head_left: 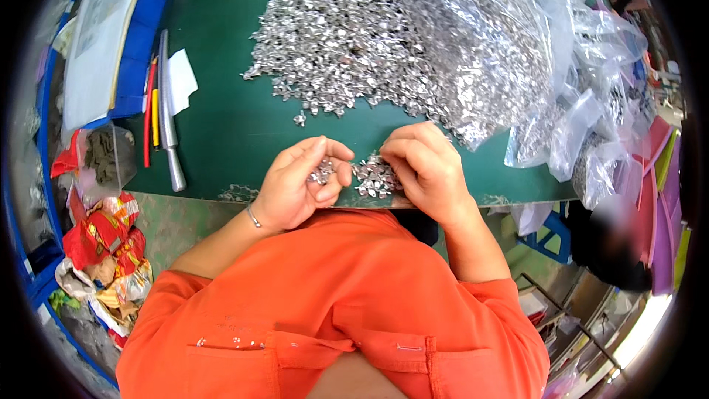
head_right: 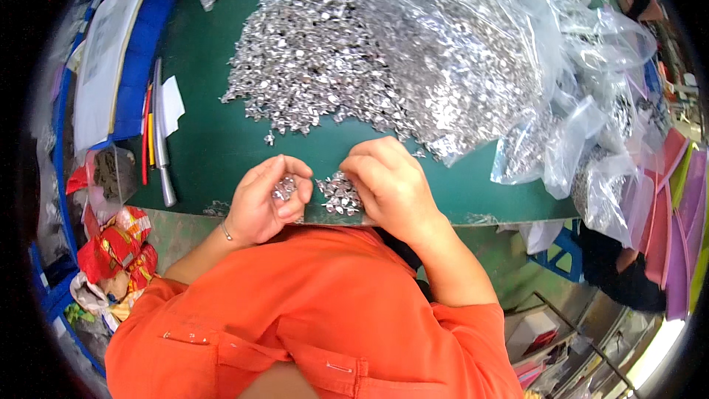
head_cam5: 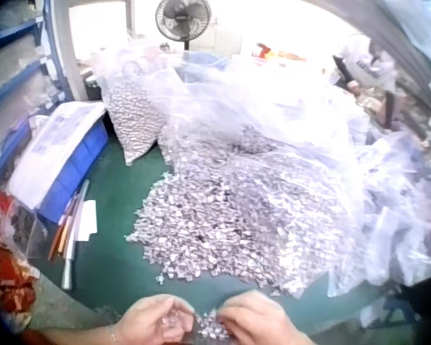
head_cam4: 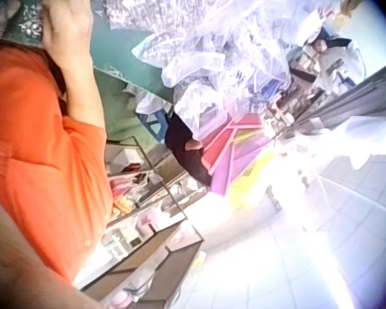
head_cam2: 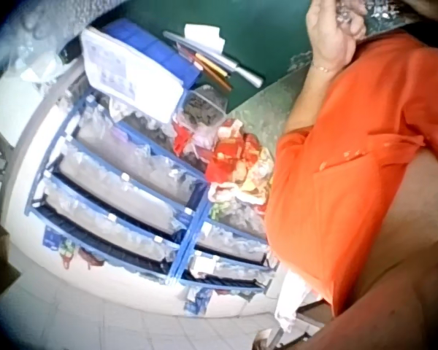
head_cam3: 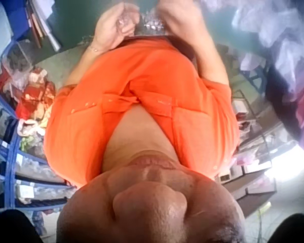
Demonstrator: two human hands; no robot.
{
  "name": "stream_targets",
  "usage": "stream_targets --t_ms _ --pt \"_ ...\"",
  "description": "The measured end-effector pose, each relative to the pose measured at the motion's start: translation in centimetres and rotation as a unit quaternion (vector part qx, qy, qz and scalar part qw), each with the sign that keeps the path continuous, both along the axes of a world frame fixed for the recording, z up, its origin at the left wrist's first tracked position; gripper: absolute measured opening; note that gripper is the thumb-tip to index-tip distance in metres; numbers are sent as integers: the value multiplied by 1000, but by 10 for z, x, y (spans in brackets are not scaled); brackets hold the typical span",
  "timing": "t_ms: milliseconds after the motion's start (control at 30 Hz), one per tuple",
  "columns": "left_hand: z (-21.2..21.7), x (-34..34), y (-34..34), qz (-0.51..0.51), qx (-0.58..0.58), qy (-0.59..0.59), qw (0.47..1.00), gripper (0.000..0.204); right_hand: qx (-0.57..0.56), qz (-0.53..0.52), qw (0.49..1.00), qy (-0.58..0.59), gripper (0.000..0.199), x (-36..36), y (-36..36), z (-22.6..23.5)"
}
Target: The person sorts small silver metal fasteners on a green worktable, picking them up one by one and placing them into a small pile. The person occasionally reaches for more fasteners from a large plastic bag on the table.
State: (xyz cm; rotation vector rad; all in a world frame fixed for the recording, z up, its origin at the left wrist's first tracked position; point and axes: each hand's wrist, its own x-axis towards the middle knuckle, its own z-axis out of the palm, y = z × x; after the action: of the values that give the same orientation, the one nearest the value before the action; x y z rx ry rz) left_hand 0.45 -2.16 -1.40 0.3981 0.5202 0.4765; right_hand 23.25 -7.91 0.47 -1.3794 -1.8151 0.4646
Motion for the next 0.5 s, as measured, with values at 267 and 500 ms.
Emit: stream_targets --t_ms 267,500 --pt "-1 2 -2 17 21 10 1000 42 34 -155 981 -109 36 34 -32 -5" --pt "-3 1 -4 20 19 3 1000 42 16 -242 970 30 25 34 -46 -9"
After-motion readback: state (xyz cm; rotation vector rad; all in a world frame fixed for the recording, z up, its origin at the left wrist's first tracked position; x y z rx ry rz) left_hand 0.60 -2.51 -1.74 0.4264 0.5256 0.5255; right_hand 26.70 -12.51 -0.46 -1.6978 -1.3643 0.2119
